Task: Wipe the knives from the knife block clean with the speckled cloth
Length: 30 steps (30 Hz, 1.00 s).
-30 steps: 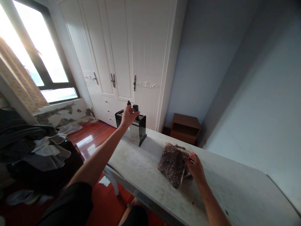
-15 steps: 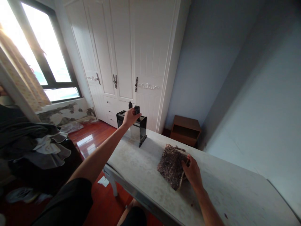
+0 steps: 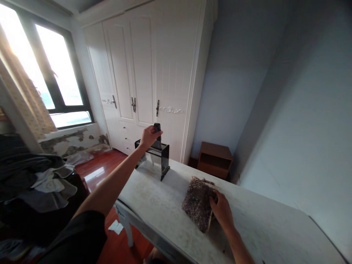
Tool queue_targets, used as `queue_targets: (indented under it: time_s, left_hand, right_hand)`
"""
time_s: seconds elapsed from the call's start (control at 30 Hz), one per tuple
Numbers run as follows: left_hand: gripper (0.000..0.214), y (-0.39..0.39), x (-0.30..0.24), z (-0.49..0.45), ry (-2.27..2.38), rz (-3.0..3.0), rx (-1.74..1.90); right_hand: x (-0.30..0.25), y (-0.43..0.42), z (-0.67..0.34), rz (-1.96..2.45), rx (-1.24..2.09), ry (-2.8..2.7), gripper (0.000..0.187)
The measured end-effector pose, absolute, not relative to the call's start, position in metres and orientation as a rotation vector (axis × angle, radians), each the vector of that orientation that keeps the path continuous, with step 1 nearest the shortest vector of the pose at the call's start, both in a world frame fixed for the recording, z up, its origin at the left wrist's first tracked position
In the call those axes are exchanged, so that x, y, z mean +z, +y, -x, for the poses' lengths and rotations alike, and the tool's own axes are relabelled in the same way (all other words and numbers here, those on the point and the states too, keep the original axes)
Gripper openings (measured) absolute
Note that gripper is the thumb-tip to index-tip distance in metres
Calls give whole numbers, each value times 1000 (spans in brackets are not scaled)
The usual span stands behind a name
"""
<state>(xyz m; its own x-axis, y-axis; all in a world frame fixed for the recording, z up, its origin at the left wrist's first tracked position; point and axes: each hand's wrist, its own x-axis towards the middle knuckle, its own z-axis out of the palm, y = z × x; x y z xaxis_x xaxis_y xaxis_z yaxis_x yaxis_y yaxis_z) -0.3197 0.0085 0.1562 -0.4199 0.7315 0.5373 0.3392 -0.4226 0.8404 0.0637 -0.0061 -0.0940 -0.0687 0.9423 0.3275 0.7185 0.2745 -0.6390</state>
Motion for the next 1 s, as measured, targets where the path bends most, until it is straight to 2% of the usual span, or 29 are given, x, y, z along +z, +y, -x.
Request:
queue_targets:
  time_s: [0.2,0.4,0.57,0.73,0.8,0.9,1.0]
  left_hand:
    - [54,14,198,320,1404,-1524,2011]
    - [26,7,242,305,1328,-1558,2085]
    - [18,-14,272,279,1232,-1608,2118]
    - [29,-40,272,251,1030,-1633,2111]
    - [36,-46,261,238,946,-1627,2103]
    - [48,-51,233,214,804,-1591,2121]
    - [55,-55,195,184,704,-1484,2139]
  right_hand:
    - [-93,-8,-62,1523,412,-1853,81]
    - [-95,-5,-62,1535,412,-1855,81]
    - [-97,-3,-64,1557,453,-1835,89]
    - [-88,-8,-69,1746,499,-1836,105]
    - [-81,-11,-72,1748,542,-1871,102]
    - [-70,-13,-76,1680,698,-1840,88]
    - [-64,-13,-79,1567,800,-1737,60]
